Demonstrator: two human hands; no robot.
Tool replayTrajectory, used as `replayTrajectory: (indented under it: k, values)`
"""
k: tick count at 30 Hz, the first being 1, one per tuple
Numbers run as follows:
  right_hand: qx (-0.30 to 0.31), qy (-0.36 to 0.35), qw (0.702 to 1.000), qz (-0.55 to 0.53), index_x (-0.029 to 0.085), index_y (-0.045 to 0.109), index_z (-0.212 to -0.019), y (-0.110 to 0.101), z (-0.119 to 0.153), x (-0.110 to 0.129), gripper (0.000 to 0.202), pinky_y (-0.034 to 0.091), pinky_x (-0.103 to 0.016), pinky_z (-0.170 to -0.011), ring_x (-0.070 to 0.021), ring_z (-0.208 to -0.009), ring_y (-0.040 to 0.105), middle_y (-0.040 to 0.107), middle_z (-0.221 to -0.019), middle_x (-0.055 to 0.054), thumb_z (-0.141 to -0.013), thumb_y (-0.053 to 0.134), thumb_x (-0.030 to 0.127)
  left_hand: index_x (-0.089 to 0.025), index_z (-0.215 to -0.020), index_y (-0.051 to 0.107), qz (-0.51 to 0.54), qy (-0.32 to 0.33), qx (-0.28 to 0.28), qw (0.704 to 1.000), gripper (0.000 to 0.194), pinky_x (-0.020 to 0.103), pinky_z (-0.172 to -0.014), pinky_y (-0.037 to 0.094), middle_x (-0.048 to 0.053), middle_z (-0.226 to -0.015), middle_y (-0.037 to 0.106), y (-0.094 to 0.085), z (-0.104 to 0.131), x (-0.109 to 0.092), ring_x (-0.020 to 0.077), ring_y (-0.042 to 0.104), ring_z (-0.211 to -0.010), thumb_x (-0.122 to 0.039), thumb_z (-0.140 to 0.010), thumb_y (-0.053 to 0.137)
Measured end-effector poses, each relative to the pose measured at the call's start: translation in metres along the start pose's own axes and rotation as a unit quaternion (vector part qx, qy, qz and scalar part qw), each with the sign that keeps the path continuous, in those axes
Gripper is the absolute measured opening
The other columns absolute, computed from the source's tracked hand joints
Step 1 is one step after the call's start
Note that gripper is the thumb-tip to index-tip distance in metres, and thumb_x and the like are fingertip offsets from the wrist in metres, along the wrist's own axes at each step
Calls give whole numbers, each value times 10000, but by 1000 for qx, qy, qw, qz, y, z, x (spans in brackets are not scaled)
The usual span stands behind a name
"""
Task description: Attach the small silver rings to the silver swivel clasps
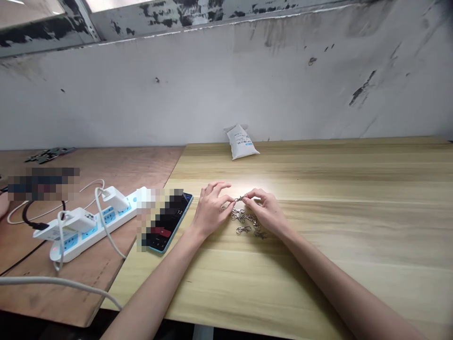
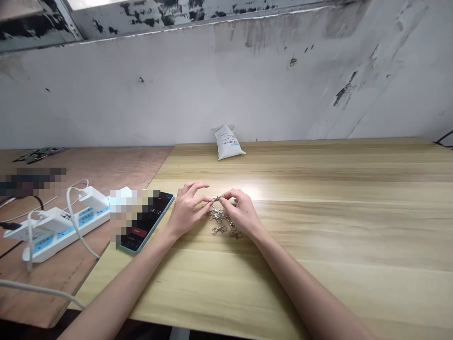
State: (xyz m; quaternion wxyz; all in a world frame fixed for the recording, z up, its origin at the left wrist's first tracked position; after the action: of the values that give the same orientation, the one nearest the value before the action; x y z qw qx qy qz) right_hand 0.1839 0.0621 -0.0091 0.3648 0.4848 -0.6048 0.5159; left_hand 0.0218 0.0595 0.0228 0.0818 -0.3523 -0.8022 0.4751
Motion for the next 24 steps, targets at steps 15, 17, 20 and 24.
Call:
replayTrajectory:
  k: [15,17,20,24]
  values:
    - [-9,16,1000,-20,174,649,-770,-1,0,-4,275,489,-294,-610,-153,-668,588,645,-866,-62,-798,617,446,-253,-869,723,67,7,18,998,136,405,-943,382,31,-1177,641,2,0,2,230,510,-1175,-294,-899,597]
    - [-12,8,1000,-4,178,655,-768,-2,0,-2,262,488,-298,-622,-166,-706,598,651,-881,-67,-801,608,434,-248,-860,721,66,9,25,997,164,403,-926,381,33,-1182,639,3,0,2,229,515,-1169,-306,-913,577]
    - [-14,2,1000,10,183,657,-755,-2,0,-1,251,484,-300,-641,-180,-755,600,650,-881,-67,-801,605,424,-246,-860,721,63,9,28,998,173,402,-923,380,34,-1182,638,2,0,2,228,514,-1168,-303,-920,570]
    - [-5,13,1000,-3,181,654,-755,-2,0,-2,264,476,-293,-629,-167,-716,587,636,-861,-59,-795,614,439,-254,-863,722,76,-9,26,997,130,402,-943,378,30,-1168,642,3,0,5,225,512,-1165,-287,-900,602]
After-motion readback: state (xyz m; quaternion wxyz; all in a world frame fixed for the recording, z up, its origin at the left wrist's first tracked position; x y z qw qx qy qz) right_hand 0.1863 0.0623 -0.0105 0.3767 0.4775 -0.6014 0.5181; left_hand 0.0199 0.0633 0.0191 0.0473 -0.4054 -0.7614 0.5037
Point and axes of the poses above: each hand's wrist, its own z-axis away from the middle knuckle, its own y-axis out of the palm, x = y × z, the point moved 5 cm from there along -z, towards the middle knuckle
